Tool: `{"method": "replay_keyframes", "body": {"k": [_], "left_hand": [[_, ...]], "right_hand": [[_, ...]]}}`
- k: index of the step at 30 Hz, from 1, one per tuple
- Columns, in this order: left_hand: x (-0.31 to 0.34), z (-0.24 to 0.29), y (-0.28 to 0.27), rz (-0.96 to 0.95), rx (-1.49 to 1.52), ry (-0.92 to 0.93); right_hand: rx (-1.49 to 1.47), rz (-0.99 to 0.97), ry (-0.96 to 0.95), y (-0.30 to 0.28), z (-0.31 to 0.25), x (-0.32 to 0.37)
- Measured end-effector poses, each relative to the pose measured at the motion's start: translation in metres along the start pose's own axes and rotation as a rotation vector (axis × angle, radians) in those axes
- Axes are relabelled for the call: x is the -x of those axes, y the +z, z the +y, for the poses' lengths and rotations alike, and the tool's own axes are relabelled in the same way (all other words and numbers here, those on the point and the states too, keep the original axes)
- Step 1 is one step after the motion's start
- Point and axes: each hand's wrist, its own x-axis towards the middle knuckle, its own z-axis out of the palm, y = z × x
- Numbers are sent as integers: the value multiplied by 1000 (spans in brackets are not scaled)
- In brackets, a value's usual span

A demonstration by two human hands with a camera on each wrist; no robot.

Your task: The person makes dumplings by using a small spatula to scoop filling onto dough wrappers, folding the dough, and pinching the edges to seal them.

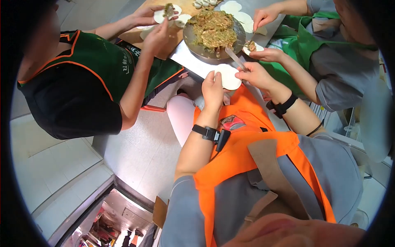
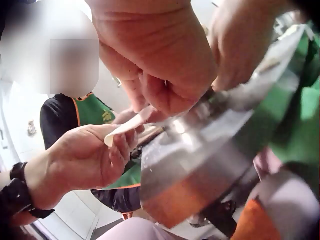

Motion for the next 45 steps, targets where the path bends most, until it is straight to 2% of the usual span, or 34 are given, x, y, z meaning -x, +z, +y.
{"method": "replay_keyframes", "body": {"k": [2,5,8,9,12,13,14,16,17,20,22,24,28,30,33,35,36,37,40,41,44,45], "left_hand": [[-13,-32,-8,3,-188,13],[-3,3,3,11,-418,-15],[-9,2,7,376,-1082,783],[-5,6,5,394,-1127,875],[1,7,3,84,-648,162],[1,7,5,-2,0,-235],[5,10,8,-18,242,-360],[8,11,11,-45,693,-364],[6,6,7,-65,662,-340],[-1,-8,-1,-123,564,-299],[-3,-2,-2,-165,483,-308],[-1,7,-2,-156,549,-300],[-4,8,-7,-127,679,-258],[-12,2,-14,-98,578,-264],[-20,7,-19,7,520,-294],[-24,11,-20,72,510,-310],[-24,13,-19,64,553,-310],[-23,18,-18,57,596,-309],[-18,33,-14,-58,740,-277],[-18,37,-13,-115,787,-262],[-22,45,-12,-64,858,-250],[-22,47,-14,-32,860,-239]], "right_hand": [[226,156,-165,1,56,-12],[229,263,-230,7,61,-5],[314,396,-359,11,48,-1],[315,411,-405,12,42,3],[395,327,-605,14,23,10],[435,278,-680,15,19,10],[492,256,-715,15,14,9],[606,216,-786,16,8,4],[713,286,-817,8,9,-7],[1016,380,-634,-6,-10,-23],[1101,457,-709,0,-21,-29],[1166,508,-787,7,-18,-43],[1198,473,-744,17,-18,-56],[1188,397,-676,11,-15,-63],[996,238,-632,-1,-21,-57],[719,98,-560,-5,-23,-46],[580,28,-520,-6,-24,-38],[488,-52,-342,-7,-26,-30],[241,-85,-277,10,-7,-11],[385,87,-761,23,2,-8],[990,250,-735,30,-5,19],[996,256,-705,29,-6,22]]}}
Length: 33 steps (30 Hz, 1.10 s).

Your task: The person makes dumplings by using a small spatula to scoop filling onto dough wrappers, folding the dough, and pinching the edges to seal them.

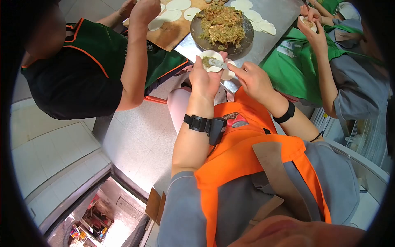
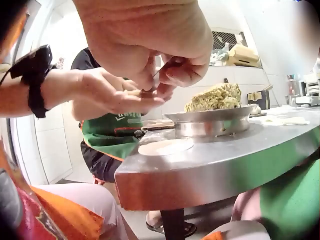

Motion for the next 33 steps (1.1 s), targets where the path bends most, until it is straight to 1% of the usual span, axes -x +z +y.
{"method": "replay_keyframes", "body": {"k": [3,6,8,9,11,12,15,16,19,22,23,25,26,29,32,33], "left_hand": [[1,4,-6,14,16,45],[5,-3,2,-32,-11,-16],[5,-5,1,-55,34,-27],[2,-5,-6,-11,-9,26],[-7,0,-22,74,-92,137],[-10,4,-29,178,-200,155],[-22,-1,-32,179,-387,26],[-26,-5,-25,125,-366,-34],[-30,-16,-4,84,-391,-41],[-33,-14,3,81,-408,-55],[-34,-13,6,85,-416,-61],[-27,-12,14,151,-418,-33],[-24,-12,16,184,-419,-19],[-23,-12,10,130,-408,-25],[-24,-16,8,126,-435,-63],[-24,-18,7,128,-423,-59]], "right_hand": [[-481,99,-8,-2,7,-3],[-993,-121,364,1,5,-10],[-965,-242,405,11,17,-14],[-950,-302,426,15,23,-16],[-807,-212,394,2,32,-25],[-737,-168,382,-2,37,-27],[-17,132,70,3,63,-39],[26,85,101,1,61,-45],[66,38,38,8,69,-50],[-263,-41,88,6,68,-44],[-283,-43,81,4,65,-40],[-325,-44,67,-2,51,-26],[-296,-86,96,-8,43,-20],[-245,74,9,-1,62,-20],[24,43,55,-10,76,-37],[45,0,69,-13,77,-41]]}}
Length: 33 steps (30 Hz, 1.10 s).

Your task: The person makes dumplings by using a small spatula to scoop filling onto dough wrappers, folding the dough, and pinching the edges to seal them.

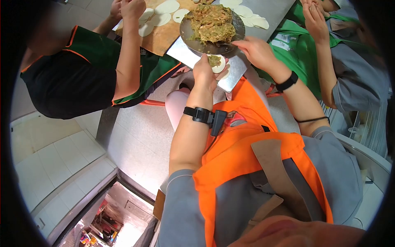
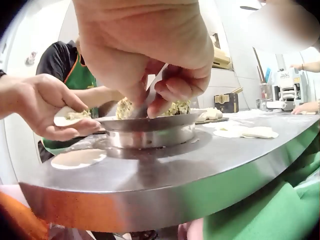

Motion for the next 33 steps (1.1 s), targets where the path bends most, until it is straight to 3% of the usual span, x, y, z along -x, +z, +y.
{"method": "replay_keyframes", "body": {"k": [2,8,15,18,21,25,28,31,33], "left_hand": [[-1,-4,2,12,28,4],[-1,-1,-3,-17,-28,60],[2,5,-4,20,-13,71],[2,8,-2,61,-5,89],[1,9,-4,67,-2,103],[11,7,-11,68,84,118],[22,11,-20,69,196,180],[48,16,-8,5,259,169],[65,15,5,-65,264,130]], "right_hand": [[42,-92,24,-2,1,-8],[-513,-151,-47,-3,-7,13],[-118,-43,59,11,-3,0],[-313,-108,28,19,-9,-1],[-457,-4,-57,29,-20,16],[-187,49,-97,7,-53,40],[-165,24,-82,0,-60,51],[-514,143,-20,0,-71,50],[-448,215,-144,-5,-83,41]]}}
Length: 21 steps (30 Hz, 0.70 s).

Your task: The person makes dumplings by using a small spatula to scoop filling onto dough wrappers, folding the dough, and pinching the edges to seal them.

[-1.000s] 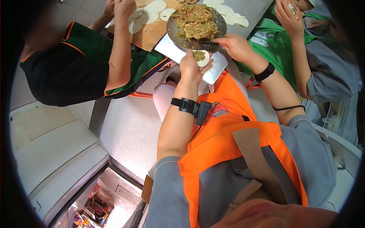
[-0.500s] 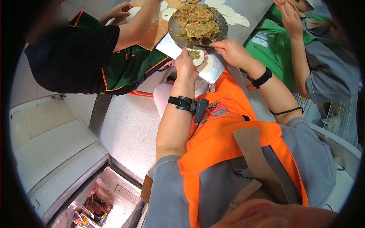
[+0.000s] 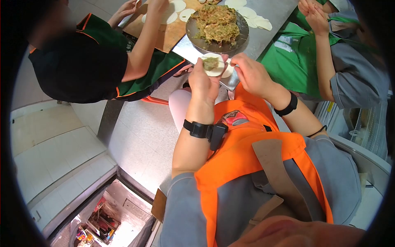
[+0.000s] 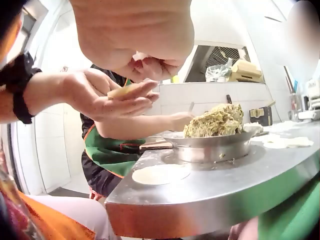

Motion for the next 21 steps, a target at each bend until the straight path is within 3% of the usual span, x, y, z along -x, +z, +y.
{"method": "replay_keyframes", "body": {"k": [4,7,13,15,19,21], "left_hand": [[14,-11,0,-14,-145,59],[28,-12,2,-144,-375,91],[49,-19,5,-354,-642,349],[61,-18,10,-358,-807,478],[74,-20,24,-311,-701,481],[83,-19,35,-342,-535,456]], "right_hand": [[-46,-128,-58,-13,-9,-10],[-176,-24,-3,-18,-12,-14],[-195,-40,125,-30,-23,-14],[-455,-46,274,-32,-27,-11],[-917,-72,468,-46,-39,-10],[-974,-114,500,-51,-38,-6]]}}
